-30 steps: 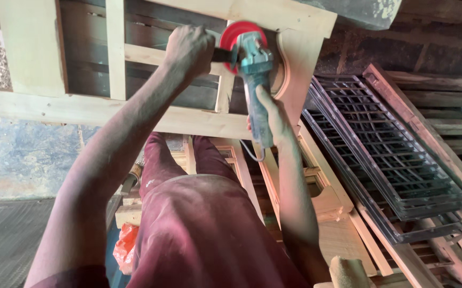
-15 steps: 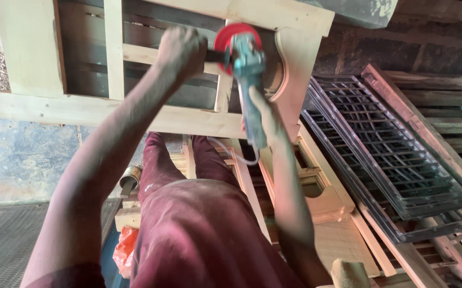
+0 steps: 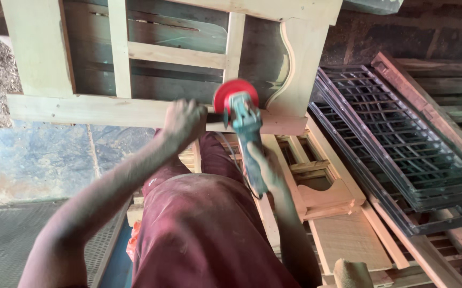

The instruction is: The person uses an angle grinder with a sanding disc to smooth the surface of a wooden frame. They move the tool across the frame's edges and flat surfaces, generating sawdust, and briefly pause to wipe the surface with their hand.

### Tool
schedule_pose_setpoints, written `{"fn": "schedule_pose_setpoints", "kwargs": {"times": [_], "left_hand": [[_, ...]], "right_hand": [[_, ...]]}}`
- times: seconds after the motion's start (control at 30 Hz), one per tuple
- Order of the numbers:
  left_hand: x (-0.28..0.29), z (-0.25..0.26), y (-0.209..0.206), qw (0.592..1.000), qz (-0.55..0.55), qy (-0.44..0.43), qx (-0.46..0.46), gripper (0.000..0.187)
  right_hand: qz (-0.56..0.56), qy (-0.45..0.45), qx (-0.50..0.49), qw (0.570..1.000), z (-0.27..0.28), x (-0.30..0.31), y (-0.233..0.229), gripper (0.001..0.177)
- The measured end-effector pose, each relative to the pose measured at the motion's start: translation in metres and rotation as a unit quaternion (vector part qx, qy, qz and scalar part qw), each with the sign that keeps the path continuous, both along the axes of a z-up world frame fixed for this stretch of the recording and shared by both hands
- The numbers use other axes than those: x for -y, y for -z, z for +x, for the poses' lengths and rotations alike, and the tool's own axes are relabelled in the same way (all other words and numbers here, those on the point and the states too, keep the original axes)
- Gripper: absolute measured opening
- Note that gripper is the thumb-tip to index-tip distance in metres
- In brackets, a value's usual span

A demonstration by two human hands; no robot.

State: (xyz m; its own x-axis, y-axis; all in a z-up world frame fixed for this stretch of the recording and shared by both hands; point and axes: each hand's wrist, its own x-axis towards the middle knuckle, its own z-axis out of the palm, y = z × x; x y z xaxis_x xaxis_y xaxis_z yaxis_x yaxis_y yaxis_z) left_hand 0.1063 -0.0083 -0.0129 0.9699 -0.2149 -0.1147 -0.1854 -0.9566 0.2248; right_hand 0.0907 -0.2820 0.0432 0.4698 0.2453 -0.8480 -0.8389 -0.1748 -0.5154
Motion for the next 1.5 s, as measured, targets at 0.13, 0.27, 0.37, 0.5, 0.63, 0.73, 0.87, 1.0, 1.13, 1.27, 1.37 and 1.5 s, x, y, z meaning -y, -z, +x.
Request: {"fn": "schedule_pose_setpoints", "kwargs": {"times": [0.13, 0.27, 0.37, 0.5, 0.63, 0.73, 0.87, 1.0, 1.13, 1.27, 1.37, 1.5], "left_hand": [[0.015, -0.042, -0.005, 0.991, -0.064, -0.031, -0.114, 0.014], [0.015, -0.069, -0.006, 0.987, -0.077, -0.065, -0.122, 0.011], [-0.005, -0.091, -0.007, 0.977, -0.056, -0.103, -0.177, 0.012], [-0.056, -0.121, -0.017, 0.949, -0.006, -0.168, -0.266, 0.020], [-0.090, -0.132, -0.031, 0.927, 0.030, -0.228, -0.297, 0.036], [-0.080, -0.121, -0.031, 0.929, 0.049, -0.203, -0.305, 0.036], [-0.025, -0.088, -0.016, 0.937, 0.050, -0.125, -0.323, 0.019], [0.054, -0.054, 0.000, 0.983, -0.030, -0.060, -0.172, 0.016], [0.114, -0.030, 0.008, 0.990, -0.043, 0.003, -0.131, 0.012], [0.116, -0.036, 0.006, 0.984, -0.069, -0.002, -0.165, 0.013], [0.076, -0.063, -0.005, 0.973, -0.061, -0.080, -0.209, 0.014], [-0.006, -0.110, -0.024, 0.944, 0.000, -0.170, -0.281, 0.013]], "right_hand": [[-0.011, -0.017, 0.038, 0.999, -0.040, 0.017, -0.001, 0.047], [-0.016, -0.060, 0.074, 0.995, -0.052, 0.012, -0.009, 0.041], [-0.030, -0.113, 0.071, 0.991, -0.050, -0.006, -0.019, 0.041], [-0.013, -0.210, 0.159, 0.965, -0.040, -0.059, -0.020, 0.051], [-0.048, -0.291, 0.132, 0.946, -0.038, -0.092, -0.020, 0.057], [-0.041, -0.253, 0.135, 0.957, -0.041, -0.086, -0.017, 0.057], [-0.033, -0.153, 0.095, 0.983, -0.047, -0.023, -0.009, 0.054], [-0.063, -0.063, 0.083, 0.993, -0.048, 0.052, -0.005, 0.052], [-0.026, 0.024, 0.068, 0.997, -0.046, 0.099, -0.012, 0.047], [-0.057, 0.019, 0.060, 0.996, -0.048, 0.102, -0.018, 0.042], [-0.020, -0.033, 0.062, 0.997, -0.047, 0.069, -0.015, 0.041], [0.027, -0.151, 0.125, 0.980, -0.050, -0.011, -0.010, 0.050]]}}
